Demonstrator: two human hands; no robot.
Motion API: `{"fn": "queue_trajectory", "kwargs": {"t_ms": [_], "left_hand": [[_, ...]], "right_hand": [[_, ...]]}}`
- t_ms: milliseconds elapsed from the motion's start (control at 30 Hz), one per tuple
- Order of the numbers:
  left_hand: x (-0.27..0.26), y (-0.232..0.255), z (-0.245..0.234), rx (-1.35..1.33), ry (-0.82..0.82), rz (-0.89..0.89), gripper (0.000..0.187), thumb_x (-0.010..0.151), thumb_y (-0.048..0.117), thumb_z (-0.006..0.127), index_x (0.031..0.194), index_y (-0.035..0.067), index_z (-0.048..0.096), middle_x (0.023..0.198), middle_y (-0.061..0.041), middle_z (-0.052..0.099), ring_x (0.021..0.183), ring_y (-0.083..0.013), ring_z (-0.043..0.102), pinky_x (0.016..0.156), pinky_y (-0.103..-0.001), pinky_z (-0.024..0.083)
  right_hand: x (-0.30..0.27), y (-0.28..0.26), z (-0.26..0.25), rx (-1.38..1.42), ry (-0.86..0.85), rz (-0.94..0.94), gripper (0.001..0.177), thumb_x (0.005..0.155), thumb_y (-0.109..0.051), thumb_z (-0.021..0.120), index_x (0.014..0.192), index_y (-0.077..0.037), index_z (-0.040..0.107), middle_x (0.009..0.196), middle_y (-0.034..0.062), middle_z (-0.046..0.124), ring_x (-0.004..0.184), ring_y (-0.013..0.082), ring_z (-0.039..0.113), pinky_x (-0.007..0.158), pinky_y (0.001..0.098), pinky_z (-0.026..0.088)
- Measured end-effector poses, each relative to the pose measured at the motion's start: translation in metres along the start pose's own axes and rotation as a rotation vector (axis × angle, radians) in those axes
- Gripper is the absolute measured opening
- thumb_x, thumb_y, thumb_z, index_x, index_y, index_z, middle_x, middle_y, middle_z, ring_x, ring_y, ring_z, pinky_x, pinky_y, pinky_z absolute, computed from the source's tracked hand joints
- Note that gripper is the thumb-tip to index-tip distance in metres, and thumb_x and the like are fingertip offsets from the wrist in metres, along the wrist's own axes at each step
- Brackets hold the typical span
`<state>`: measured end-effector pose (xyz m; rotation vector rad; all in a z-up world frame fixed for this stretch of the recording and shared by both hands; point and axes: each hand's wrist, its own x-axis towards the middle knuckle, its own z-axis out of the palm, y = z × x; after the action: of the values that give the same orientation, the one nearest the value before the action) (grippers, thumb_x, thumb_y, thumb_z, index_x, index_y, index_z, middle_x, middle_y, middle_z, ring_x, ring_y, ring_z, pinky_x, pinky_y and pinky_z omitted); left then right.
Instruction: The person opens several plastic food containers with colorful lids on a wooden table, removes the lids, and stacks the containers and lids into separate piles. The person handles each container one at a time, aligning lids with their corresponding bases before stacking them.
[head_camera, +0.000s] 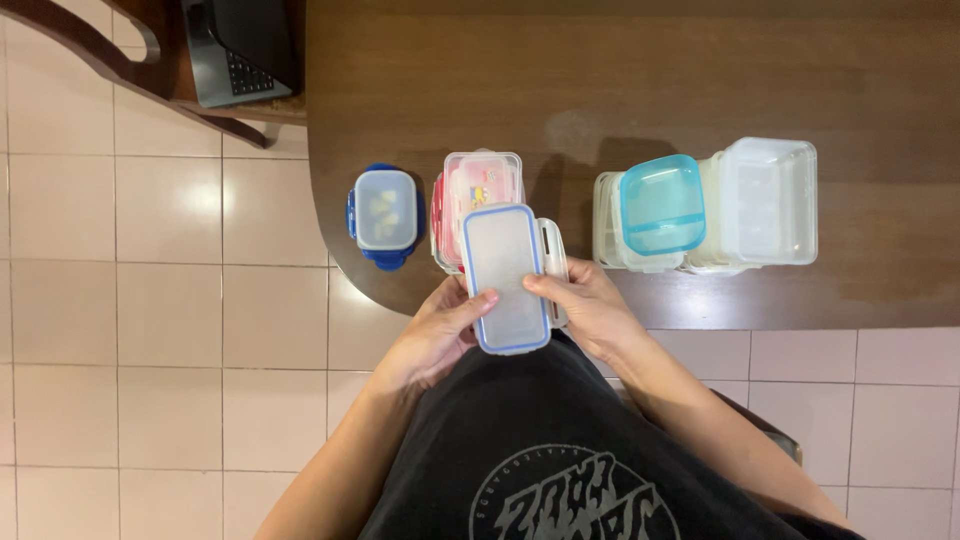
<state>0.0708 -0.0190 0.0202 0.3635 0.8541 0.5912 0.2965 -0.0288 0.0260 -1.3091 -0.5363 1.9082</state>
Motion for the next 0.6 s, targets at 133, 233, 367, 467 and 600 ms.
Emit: {"fn": "queue_trajectory", "kwargs": {"t_ms": [133, 233, 367, 467, 600], "left_hand": [[0.001, 0.018, -0.014, 0.032, 0.012, 0.024, 0.052, 0.090, 0.021, 0.073, 0.135, 0.005, 0.050, 0.120, -0.007, 0.067, 0.105, -0.0171, 0.069, 0.087, -0.039, 0.060], [-0.006, 0.023, -0.019, 0.014, 0.012, 0.018, 0.054, 0.091, 0.018, 0.074, 0.137, 0.004, 0.049, 0.122, -0.009, 0.067, 0.108, -0.0178, 0.069, 0.089, -0.040, 0.060], [-0.004, 0.029, -0.015, 0.078, 0.065, 0.018, 0.053, 0.092, 0.019, 0.073, 0.138, 0.004, 0.052, 0.119, -0.012, 0.068, 0.102, -0.0216, 0.068, 0.079, -0.041, 0.058], [-0.003, 0.038, -0.013, 0.101, 0.083, 0.004, 0.052, 0.092, 0.019, 0.070, 0.138, 0.006, 0.052, 0.120, -0.009, 0.068, 0.104, -0.0191, 0.067, 0.082, -0.040, 0.058], [-0.006, 0.049, -0.015, 0.309, -0.083, 0.201, 0.049, 0.097, 0.014, 0.070, 0.141, 0.000, 0.053, 0.127, -0.009, 0.068, 0.115, -0.0145, 0.064, 0.101, -0.033, 0.053]], "right_hand": [[0.004, 0.003, 0.020, -0.059, 0.069, -0.104, 0.020, 0.096, -0.010, 0.076, 0.112, 0.001, 0.069, 0.095, 0.0032, 0.068, 0.085, 0.0103, 0.062, 0.074, 0.0299, 0.052], [0.002, 0.003, 0.026, -0.103, 0.043, -0.156, 0.025, 0.094, -0.010, 0.072, 0.117, -0.001, 0.069, 0.098, 0.0044, 0.072, 0.088, 0.0099, 0.066, 0.079, 0.0291, 0.056], [0.007, 0.008, 0.031, -0.069, 0.066, -0.187, 0.026, 0.093, -0.010, 0.071, 0.117, -0.001, 0.068, 0.101, 0.0034, 0.072, 0.090, 0.0086, 0.066, 0.079, 0.0276, 0.056], [0.015, 0.006, 0.033, -0.108, 0.117, -0.219, 0.026, 0.096, -0.011, 0.074, 0.118, 0.000, 0.065, 0.103, 0.0042, 0.068, 0.092, 0.0096, 0.063, 0.081, 0.0282, 0.053], [0.027, -0.019, 0.036, -0.262, 0.183, -0.329, 0.034, 0.098, -0.023, 0.070, 0.126, -0.007, 0.060, 0.111, 0.0019, 0.066, 0.103, 0.0087, 0.061, 0.089, 0.0264, 0.051]]}}
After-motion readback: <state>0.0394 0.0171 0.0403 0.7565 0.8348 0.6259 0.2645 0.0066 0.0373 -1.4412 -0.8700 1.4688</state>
